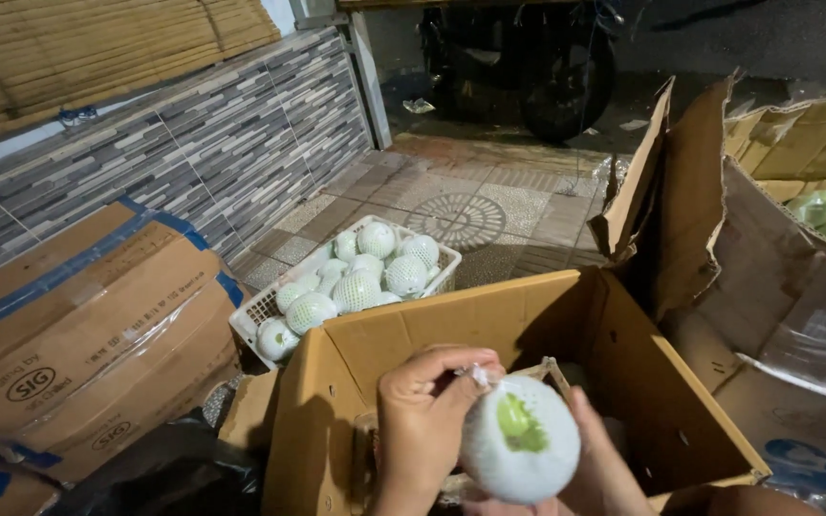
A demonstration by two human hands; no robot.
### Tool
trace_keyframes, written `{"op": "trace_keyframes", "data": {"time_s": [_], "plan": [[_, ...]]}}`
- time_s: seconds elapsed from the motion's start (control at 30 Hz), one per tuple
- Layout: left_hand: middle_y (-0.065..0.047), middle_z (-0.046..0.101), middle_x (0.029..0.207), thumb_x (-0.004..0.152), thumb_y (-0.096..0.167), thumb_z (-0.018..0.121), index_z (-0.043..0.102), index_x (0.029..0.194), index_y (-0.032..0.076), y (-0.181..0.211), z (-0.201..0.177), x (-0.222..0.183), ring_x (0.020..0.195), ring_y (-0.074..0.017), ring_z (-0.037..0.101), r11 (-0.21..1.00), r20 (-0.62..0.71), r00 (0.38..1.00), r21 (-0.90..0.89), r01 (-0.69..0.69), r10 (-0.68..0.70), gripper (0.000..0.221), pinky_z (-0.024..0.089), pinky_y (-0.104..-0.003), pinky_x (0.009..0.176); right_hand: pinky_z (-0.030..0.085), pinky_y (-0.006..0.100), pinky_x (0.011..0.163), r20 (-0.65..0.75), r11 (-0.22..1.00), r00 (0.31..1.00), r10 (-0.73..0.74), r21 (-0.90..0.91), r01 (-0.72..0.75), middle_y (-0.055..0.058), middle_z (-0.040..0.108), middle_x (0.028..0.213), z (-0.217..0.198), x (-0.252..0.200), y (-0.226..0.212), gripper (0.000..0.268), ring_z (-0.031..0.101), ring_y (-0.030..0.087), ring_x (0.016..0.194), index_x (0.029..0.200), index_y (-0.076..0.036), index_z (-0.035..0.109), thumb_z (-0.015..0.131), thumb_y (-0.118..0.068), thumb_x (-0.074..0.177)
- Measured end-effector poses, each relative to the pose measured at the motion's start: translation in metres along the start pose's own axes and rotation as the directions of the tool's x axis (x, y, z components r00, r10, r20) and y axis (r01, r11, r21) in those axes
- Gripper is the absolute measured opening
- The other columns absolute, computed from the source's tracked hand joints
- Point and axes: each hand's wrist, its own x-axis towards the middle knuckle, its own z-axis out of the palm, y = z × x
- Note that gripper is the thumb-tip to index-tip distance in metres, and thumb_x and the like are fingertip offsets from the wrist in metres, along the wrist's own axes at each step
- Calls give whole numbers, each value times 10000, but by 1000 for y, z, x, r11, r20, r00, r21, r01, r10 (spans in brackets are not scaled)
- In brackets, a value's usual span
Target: Wrapping individual guavas in white foam protective nets and placing them into a cardboard shipping box, occasionally using a tape dispenser.
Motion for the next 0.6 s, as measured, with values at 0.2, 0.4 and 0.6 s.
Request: {"op": "trace_keyframes", "data": {"time_s": [0.2, 0.4, 0.6], "plan": [[-2, 805, 837, 724, -71, 707, 823, 859, 110, 19, -4, 2, 771, -116, 776, 894, -25, 975, 404, -192, 221, 254, 604, -237, 682, 613, 521, 953, 566, 968, 805, -178, -46, 246, 238, 612, 1443, -52, 19, -18, 719, 694, 425, 1169, 1477, -200, 483, 729, -386, 828], [35, 845, 751, 704, 116, 853, 828, 774, 159, 15, 12, -8, 661, -96, 760, 920, -83, 996, 392, 23, 10, 85, 605, -259, 643, 277, 558, 1202, -101, 924, 920, -379, 6, 382, 133, 477, 1491, 19, -13, -20, 562, 418, 335, 1387, 1487, -156, 433, 231, -406, 1025], [-26, 855, 824, 738, -32, 757, 826, 858, 96, 14, 15, -13, 778, -133, 805, 981, 62, 995, 186, 59, -72, 188, 621, -270, 689, 421, 671, 1003, -76, 971, 969, -234, -55, 231, 275, 626, 1279, -104, 113, -46, 622, 574, 488, 1148, 1317, -130, 585, 445, -612, 950]]}}
